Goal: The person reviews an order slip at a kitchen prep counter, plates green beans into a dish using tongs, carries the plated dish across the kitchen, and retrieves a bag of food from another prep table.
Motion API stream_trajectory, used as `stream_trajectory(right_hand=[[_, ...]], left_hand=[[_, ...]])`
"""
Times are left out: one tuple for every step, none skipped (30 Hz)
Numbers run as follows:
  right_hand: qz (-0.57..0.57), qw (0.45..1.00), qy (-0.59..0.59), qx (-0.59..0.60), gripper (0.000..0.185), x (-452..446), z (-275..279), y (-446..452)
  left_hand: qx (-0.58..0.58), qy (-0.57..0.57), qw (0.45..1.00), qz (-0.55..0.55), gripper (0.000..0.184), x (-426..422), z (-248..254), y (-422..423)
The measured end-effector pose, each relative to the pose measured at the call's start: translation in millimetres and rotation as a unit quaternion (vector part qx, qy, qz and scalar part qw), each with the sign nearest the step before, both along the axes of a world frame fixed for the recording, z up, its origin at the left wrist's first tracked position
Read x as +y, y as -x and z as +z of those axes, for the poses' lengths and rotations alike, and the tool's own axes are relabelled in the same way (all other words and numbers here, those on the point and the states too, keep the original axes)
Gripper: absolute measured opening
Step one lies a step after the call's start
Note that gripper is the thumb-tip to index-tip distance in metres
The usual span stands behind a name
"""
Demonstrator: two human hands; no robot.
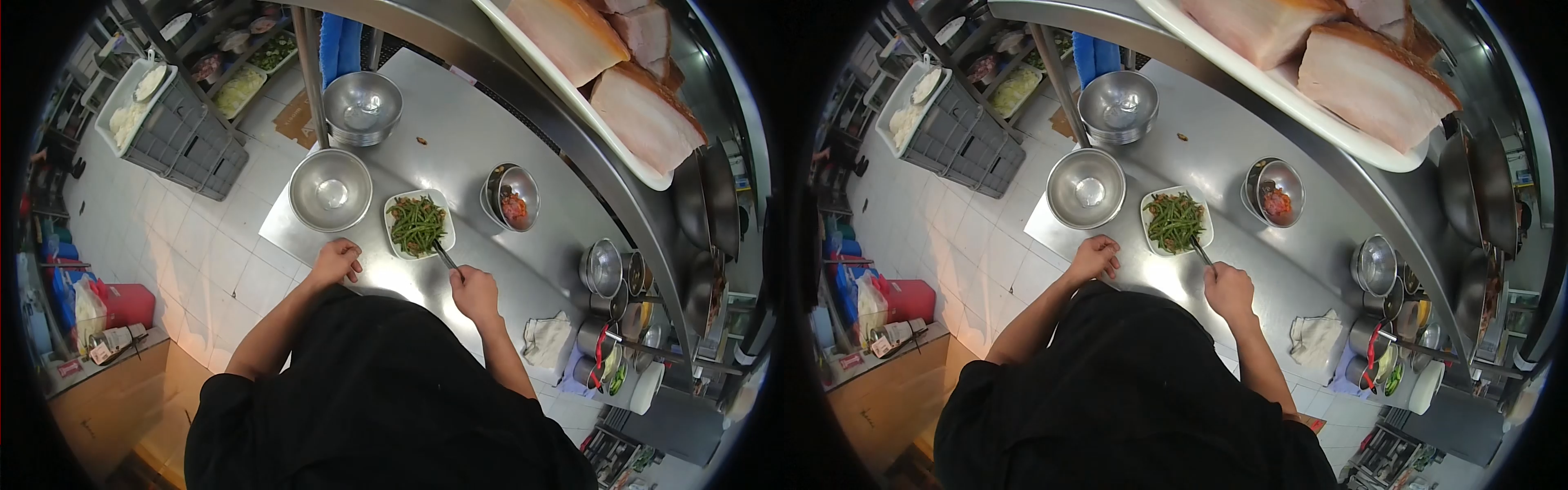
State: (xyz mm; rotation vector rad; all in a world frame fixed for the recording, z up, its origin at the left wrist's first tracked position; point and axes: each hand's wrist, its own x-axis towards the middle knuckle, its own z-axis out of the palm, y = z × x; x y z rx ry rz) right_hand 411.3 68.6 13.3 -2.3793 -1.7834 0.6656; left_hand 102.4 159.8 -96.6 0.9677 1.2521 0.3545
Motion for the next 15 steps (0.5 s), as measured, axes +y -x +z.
stream_trajectory(right_hand=[[0.003,1.000,0.008,-0.002,0.034,1.4,2.1,0.6],[0.005,1.000,0.015,-0.004,0.034,2.4,5.3,1.2],[0.013,1.000,-0.001,-0.015,0.033,2.1,13.2,-3.5],[0.013,1.000,-0.001,-0.015,0.033,2.0,22.6,-9.1],[0.012,1.000,0.003,-0.018,0.032,2.0,33.0,-15.3],[0.012,1.000,0.008,-0.021,0.031,2.1,44.0,-19.9],[0.008,1.000,0.006,-0.020,0.029,2.0,55.2,-21.6],[0.009,1.000,0.006,-0.020,0.029,2.8,62.5,-22.7],[0.015,1.000,-0.001,-0.011,0.030,3.9,68.1,-23.4],[0.021,1.000,-0.009,-0.001,0.030,5.1,71.9,-23.3],[0.021,1.000,-0.010,0.000,0.030,8.4,74.6,-22.8],[0.015,1.000,-0.020,0.005,0.031,15.8,77.1,-22.5],[0.008,0.999,-0.033,0.011,0.032,26.1,78.8,-22.4],[0.009,0.999,-0.036,0.011,0.032,38.9,75.8,-23.1],[0.028,0.996,-0.084,-0.016,0.033,55.0,67.1,-24.3]], left_hand=[[0.002,0.001,1.000,0.000,0.026,0.2,0.7,0.4],[0.003,0.000,1.000,0.000,0.026,0.0,1.7,0.9],[0.000,0.000,1.000,0.003,0.026,-0.6,2.6,0.6],[-0.004,-0.001,1.000,0.005,0.026,-0.7,2.2,0.4],[-0.004,-0.001,1.000,0.007,0.026,-0.6,1.7,0.2],[-0.006,-0.003,1.000,0.007,0.026,-0.8,-0.4,0.1],[-0.008,-0.004,1.000,0.007,0.027,-0.9,-2.0,0.1],[-0.008,-0.004,1.000,0.009,0.027,-1.0,-3.2,-0.1],[-0.008,-0.008,1.000,0.012,0.028,-1.0,-3.6,-0.1],[-0.008,-0.013,1.000,0.014,0.030,-0.7,-3.7,0.0],[-0.008,-0.013,1.000,0.015,0.030,-1.5,-3.7,0.0],[-0.006,-0.014,1.000,0.014,0.030,-2.4,-3.2,-0.4],[-0.003,-0.016,1.000,0.014,0.029,-1.7,-1.8,-0.4],[-0.003,-0.020,1.000,0.015,0.029,-1.1,-0.6,-0.5],[-0.001,-0.012,1.000,0.011,0.026,-1.0,0.2,-0.4]])
